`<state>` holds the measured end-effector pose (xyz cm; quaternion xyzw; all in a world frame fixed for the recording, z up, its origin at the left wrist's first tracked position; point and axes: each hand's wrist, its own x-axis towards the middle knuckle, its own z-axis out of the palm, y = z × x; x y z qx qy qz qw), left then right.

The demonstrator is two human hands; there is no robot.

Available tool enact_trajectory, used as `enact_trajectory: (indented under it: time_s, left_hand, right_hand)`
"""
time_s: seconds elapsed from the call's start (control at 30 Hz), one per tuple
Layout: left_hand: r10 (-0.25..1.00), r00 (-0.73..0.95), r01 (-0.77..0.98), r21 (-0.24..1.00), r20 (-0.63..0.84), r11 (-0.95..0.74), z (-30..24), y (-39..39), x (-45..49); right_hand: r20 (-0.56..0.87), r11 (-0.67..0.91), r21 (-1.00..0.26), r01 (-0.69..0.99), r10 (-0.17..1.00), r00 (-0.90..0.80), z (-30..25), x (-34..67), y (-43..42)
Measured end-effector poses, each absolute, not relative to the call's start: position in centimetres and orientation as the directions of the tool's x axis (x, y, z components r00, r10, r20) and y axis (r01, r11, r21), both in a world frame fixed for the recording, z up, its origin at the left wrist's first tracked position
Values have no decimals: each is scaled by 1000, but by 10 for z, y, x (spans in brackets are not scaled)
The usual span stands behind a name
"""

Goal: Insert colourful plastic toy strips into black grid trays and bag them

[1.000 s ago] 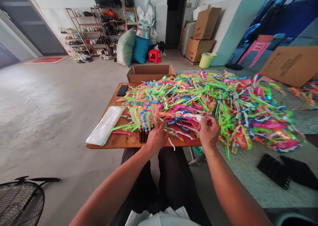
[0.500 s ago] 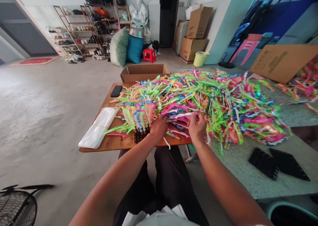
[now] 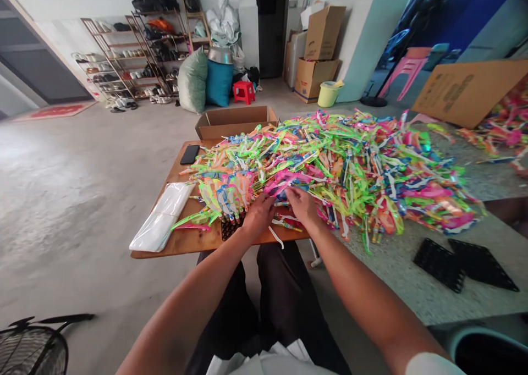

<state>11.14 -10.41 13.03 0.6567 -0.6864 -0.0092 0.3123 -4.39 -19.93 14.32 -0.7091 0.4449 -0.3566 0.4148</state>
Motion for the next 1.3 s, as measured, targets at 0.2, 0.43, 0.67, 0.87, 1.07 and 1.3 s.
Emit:
enact_trajectory:
  time_s: [0.2,0.43,0.67,0.87,1.07,1.3]
  left_hand:
    - [-886,3,-880,422,463,217,130,-90,113]
    - [-730,81,-811,470,679,348,157,-60,109]
    - [-736,-234,-857,224,635,465,156,-20,116]
    - [-734,-284,-845,201,617,495,154,7,110]
    - [-809,307,-555,785,500,275,156,50,94]
    - [-917,388,40,996,-88,-79,135,72,104]
  right_hand:
    - [-123,10,-982,-187,-787,605,157,-29,-198]
    - [-27,-6,-998,-61,-848,529,186,-54,-171]
    - [-150,109,-989,-102,-738,658,181,-75,-95]
    - [-181,180,-982,-65,-764,619,157,-61,-60]
    - [-185,348,-934,80,-663,725,149,-62,-62]
    - [-220,305,-945,-120,-319,922,147,-40,-47]
